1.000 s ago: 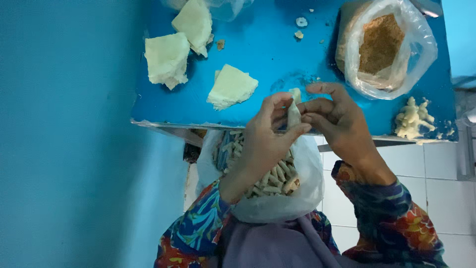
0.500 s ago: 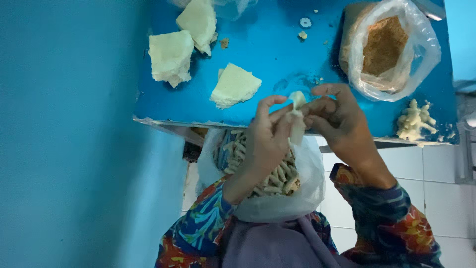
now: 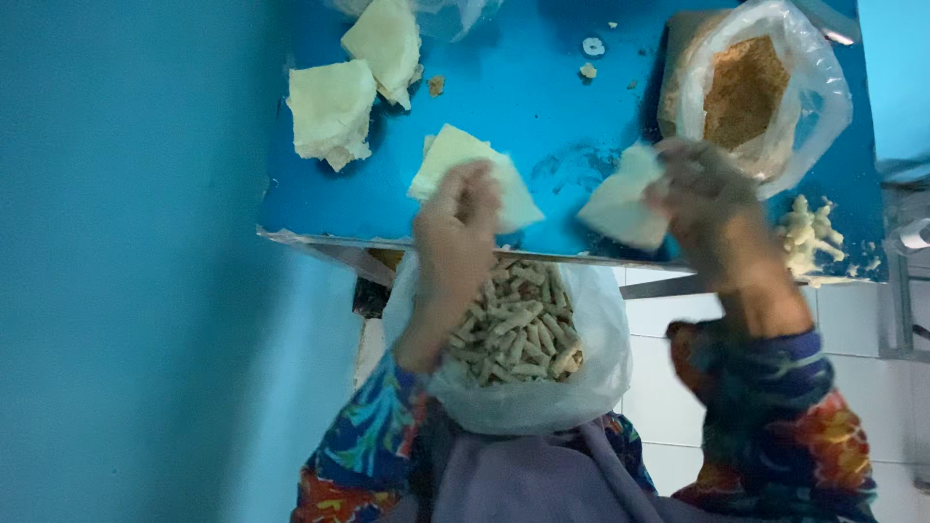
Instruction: The person pinches small pieces of soft white dough from larger blocks on a blue table, flattens and folds each piece between the fingers, and drops the shaped pieces into a plastic bag filled with rolled snack pieces. A bag of brown powder sits on the table beside the work area.
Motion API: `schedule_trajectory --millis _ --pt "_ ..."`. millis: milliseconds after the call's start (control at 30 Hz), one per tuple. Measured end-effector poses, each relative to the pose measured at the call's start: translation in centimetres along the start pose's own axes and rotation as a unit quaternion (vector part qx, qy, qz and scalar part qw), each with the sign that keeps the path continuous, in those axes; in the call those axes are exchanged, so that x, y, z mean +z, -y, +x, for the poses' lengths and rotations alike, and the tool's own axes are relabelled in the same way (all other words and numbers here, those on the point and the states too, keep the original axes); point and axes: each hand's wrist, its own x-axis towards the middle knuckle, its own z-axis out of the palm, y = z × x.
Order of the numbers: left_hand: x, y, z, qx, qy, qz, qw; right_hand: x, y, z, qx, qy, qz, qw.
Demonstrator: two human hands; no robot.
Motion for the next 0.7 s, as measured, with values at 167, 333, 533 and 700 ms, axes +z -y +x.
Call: schedule_trajectory --millis 167,333,533,700 --pt "-3.1 0.8 3.1 0.151 -0.040 0.247 0.956 -2.3 -0.8 1.3 0.221 -0.153 0.368 0.890" --pt "-1.8 0.8 1.4 0.343 -0.017 0.343 0.874 0.2 3.6 3.7 0.016 0.022 0.141 0.990" --pt "0.0 1.9 -0.2 0.385 0.151 0.334 0.847 -2.4 2.1 -2.0 0.173 -0.057 0.116 0.976" --pt "-0.4 3.5 -0.2 0.388 0.186 0.339 0.837 -4.7 -4.2 -11.7 0.163 -0.048 -0.187 0.967"
